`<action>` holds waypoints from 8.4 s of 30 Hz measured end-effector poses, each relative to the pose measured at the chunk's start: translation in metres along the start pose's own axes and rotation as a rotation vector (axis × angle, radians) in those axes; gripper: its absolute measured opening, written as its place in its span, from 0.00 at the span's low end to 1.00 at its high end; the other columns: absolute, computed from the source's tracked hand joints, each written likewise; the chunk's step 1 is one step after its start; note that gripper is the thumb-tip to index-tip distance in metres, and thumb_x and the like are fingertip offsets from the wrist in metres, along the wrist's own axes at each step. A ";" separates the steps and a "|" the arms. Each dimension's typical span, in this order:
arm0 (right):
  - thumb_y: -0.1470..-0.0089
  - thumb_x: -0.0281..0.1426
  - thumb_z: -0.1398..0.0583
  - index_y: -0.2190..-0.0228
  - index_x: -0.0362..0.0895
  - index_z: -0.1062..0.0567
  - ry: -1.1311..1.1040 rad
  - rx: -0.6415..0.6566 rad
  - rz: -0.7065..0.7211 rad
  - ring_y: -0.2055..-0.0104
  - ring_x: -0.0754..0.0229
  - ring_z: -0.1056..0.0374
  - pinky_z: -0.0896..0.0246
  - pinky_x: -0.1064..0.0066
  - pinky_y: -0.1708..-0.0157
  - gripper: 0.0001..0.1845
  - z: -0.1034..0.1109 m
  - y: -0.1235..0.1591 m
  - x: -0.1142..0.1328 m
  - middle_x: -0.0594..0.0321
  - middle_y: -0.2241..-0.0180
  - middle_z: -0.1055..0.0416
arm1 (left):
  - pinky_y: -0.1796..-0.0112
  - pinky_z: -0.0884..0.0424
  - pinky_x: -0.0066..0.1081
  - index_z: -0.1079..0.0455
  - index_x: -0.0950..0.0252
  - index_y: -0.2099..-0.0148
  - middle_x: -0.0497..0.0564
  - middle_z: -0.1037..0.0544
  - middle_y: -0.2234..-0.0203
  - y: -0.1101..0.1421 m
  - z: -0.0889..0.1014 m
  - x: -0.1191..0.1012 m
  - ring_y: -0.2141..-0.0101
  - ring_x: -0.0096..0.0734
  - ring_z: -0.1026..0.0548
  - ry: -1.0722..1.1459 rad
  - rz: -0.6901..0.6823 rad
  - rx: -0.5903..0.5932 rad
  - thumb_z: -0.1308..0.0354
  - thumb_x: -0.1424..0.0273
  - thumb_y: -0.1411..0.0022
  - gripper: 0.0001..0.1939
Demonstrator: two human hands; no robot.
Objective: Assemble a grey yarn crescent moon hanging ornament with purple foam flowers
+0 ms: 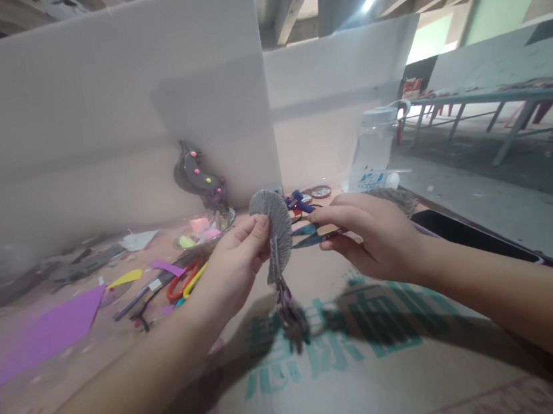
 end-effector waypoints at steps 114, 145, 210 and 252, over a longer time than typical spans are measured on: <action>0.42 0.22 0.48 0.59 0.43 0.20 -0.385 0.474 -0.192 0.62 0.57 0.34 0.36 0.63 0.61 0.18 -0.059 0.072 0.006 0.56 0.66 0.28 | 0.43 0.40 0.49 0.30 0.57 0.44 0.56 0.33 0.42 0.024 0.038 0.065 0.41 0.48 0.37 -1.422 -0.510 0.479 0.51 0.67 0.32 0.17; 0.43 0.20 0.49 0.59 0.44 0.21 -0.403 0.534 -0.219 0.60 0.57 0.33 0.36 0.64 0.59 0.19 -0.058 0.070 0.005 0.56 0.65 0.28 | 0.57 0.32 0.36 0.27 0.62 0.67 0.49 0.20 0.68 0.023 0.042 0.054 0.63 0.35 0.25 -1.092 -0.363 0.020 0.38 0.61 0.40 0.10; 0.39 0.24 0.48 0.57 0.43 0.22 -0.412 0.550 -0.180 0.66 0.60 0.34 0.41 0.68 0.64 0.16 -0.059 0.070 0.004 0.58 0.70 0.26 | 0.53 0.36 0.40 0.24 0.60 0.55 0.53 0.23 0.61 0.023 0.039 0.063 0.57 0.38 0.28 -1.330 -0.550 0.499 0.47 0.63 0.32 0.12; 0.36 0.28 0.50 0.50 0.42 0.25 -0.310 0.556 -0.257 0.65 0.58 0.34 0.41 0.67 0.63 0.18 -0.060 0.069 0.006 0.57 0.69 0.26 | 0.48 0.35 0.46 0.35 0.62 0.42 0.57 0.25 0.48 0.020 0.041 0.068 0.48 0.46 0.29 -1.327 -0.390 0.405 0.48 0.62 0.34 0.20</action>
Point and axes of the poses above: each hand's wrist, its own y-axis away from the middle knuckle, its own z-axis out of the back of the hand, x = y × z, the point moved 1 cm from there along -y, towards the middle knuckle
